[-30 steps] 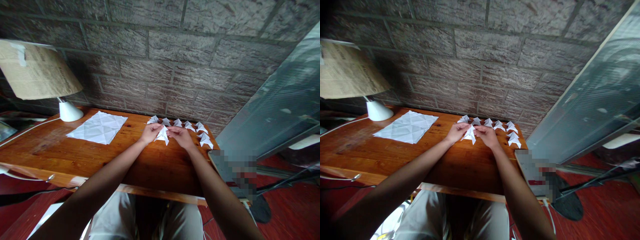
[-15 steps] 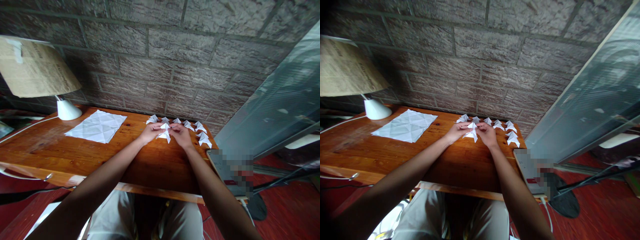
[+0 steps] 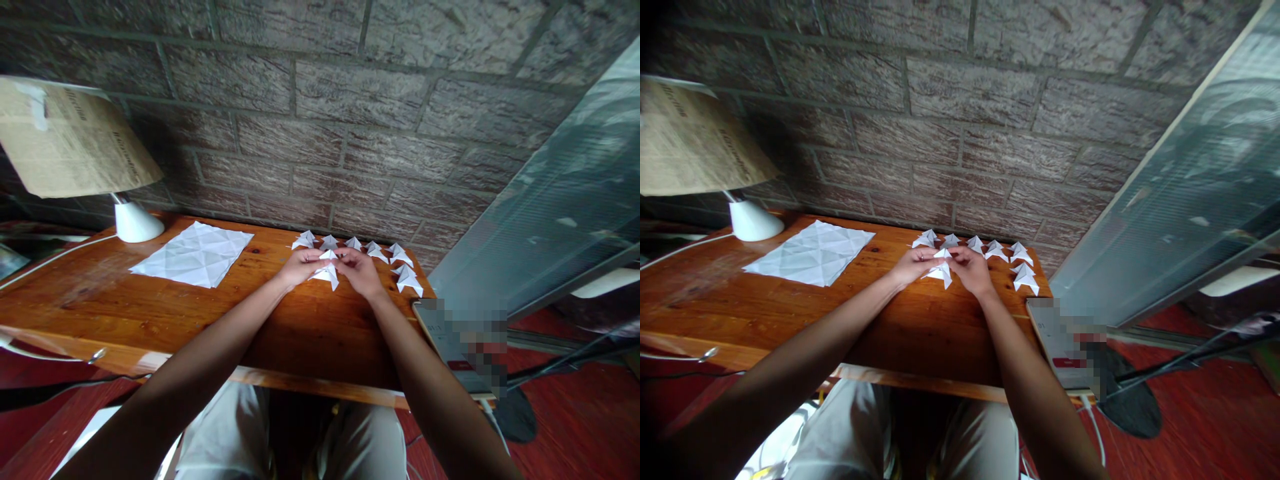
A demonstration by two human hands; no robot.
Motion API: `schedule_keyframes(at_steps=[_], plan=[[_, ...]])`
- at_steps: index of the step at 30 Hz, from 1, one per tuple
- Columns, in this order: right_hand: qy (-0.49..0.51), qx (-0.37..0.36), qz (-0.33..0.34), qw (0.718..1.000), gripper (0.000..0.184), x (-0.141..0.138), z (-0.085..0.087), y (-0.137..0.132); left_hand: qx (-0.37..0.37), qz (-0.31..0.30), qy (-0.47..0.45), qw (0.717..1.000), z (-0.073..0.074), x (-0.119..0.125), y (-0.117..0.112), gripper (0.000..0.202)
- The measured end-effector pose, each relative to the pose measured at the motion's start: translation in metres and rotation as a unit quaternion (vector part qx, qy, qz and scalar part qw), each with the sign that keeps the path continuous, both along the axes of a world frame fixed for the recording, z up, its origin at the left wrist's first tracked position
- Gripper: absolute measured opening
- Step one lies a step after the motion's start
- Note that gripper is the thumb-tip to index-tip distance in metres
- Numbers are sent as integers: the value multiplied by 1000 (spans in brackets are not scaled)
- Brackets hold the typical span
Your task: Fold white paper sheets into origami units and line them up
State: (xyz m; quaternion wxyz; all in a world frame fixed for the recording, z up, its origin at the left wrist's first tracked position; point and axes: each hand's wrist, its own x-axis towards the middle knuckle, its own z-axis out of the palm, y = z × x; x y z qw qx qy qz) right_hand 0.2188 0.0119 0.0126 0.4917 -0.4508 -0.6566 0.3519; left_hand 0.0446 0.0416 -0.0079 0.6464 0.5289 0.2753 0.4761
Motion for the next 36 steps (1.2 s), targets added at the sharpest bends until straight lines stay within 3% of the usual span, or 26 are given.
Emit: schedule_keyframes(at_steps=[7, 13, 17, 23, 28, 32, 36], plan=[[-7, 11, -55, 998, 44, 1, -6, 4, -40, -24, -35, 998, -3, 5, -4, 48], [-7, -11, 20, 1000, 37, 1, -2, 2, -61, -6, -13, 998, -3, 2, 1, 45], [1, -12, 26, 1000, 35, 0, 1, 1, -6, -8, 16, 1000, -4, -1, 5, 38], [-9, -14, 21, 1000, 34, -3, -1, 1, 51, 48, 67, 995, -4, 2, 2, 40], [-24, -10, 31, 999, 31, -6, -3, 0, -27, 94, 44, 994, -5, 4, 4, 43], [-30, -5, 20, 999, 28, -6, -5, 1, -75, 64, 41, 994, -5, 1, 6, 42], [8, -15, -24, 1000, 35, -4, -8, 3, -77, 7, 36, 996, -4, -2, 6, 46]])
